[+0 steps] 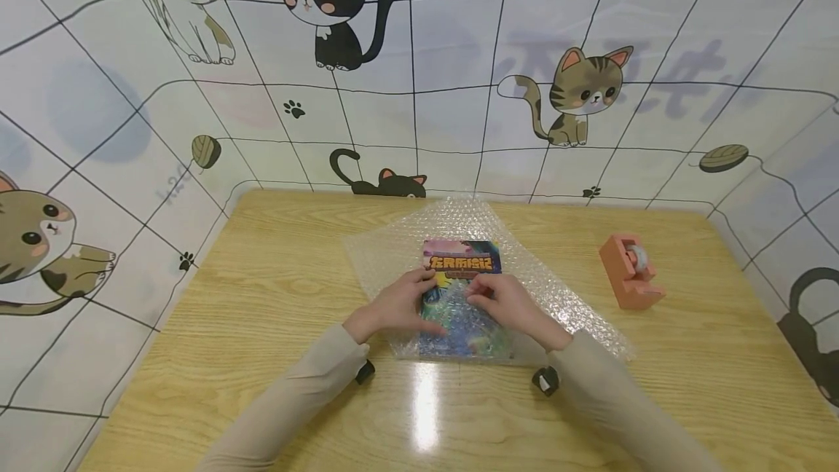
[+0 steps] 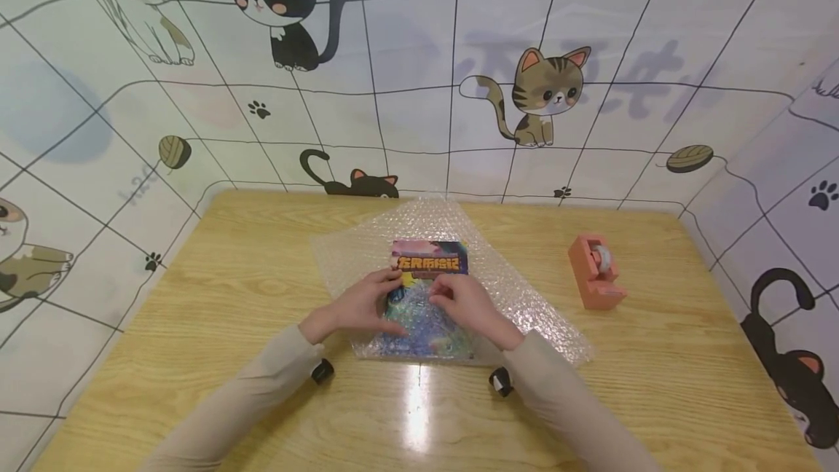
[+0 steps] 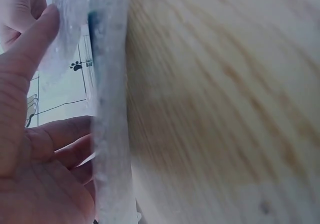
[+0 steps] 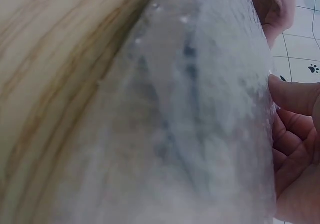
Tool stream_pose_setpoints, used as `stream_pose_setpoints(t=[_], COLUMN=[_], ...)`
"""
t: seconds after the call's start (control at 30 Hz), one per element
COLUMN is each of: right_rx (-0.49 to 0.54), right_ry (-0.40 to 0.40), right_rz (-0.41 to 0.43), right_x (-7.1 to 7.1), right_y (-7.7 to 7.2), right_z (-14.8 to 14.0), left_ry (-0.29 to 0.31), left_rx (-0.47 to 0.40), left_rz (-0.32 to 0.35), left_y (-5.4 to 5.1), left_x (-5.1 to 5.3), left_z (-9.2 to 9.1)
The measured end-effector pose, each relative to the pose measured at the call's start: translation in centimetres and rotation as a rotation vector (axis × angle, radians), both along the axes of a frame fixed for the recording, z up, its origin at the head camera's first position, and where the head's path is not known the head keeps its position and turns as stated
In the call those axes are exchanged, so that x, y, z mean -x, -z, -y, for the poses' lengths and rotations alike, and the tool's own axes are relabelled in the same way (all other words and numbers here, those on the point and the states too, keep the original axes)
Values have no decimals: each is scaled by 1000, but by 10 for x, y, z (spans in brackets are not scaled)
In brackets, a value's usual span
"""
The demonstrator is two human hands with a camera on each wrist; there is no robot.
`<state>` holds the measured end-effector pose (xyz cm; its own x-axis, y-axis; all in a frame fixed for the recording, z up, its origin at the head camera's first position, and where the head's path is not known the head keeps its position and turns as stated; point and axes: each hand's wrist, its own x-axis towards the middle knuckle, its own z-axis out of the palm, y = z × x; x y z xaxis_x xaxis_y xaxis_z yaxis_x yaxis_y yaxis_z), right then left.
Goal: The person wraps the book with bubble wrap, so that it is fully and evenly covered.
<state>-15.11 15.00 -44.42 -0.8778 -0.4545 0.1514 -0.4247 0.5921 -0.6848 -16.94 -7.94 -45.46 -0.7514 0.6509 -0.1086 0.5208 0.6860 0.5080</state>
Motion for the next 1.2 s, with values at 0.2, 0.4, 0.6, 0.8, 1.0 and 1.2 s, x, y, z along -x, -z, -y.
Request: stream_pose_setpoints(t=[0.2,0.4,0.6,0.8,1.0,1.2], right_rx=[5,-17,-25,-77,-84,-93], right_ry=[13,47,68,98,104,189], right_rz=[30,55,35,36,71,144], right_x=[5,6,5,9,26,59], right_y=[7,13,18,15,1,-17], right_z=[3,5,7,8,-1,-12], left_ry=[-14,-27,-29,-29,-23,-28], left_rx=[3,4,5,5,12,6], left_rz=[9,0,-5,-11,-13,-9], left_y=[-1,0,2,2,2,0], left_x=[-2,-4,-4,-4,-5,-5], left_z=[-1,-3,-3,-2,-3,-3])
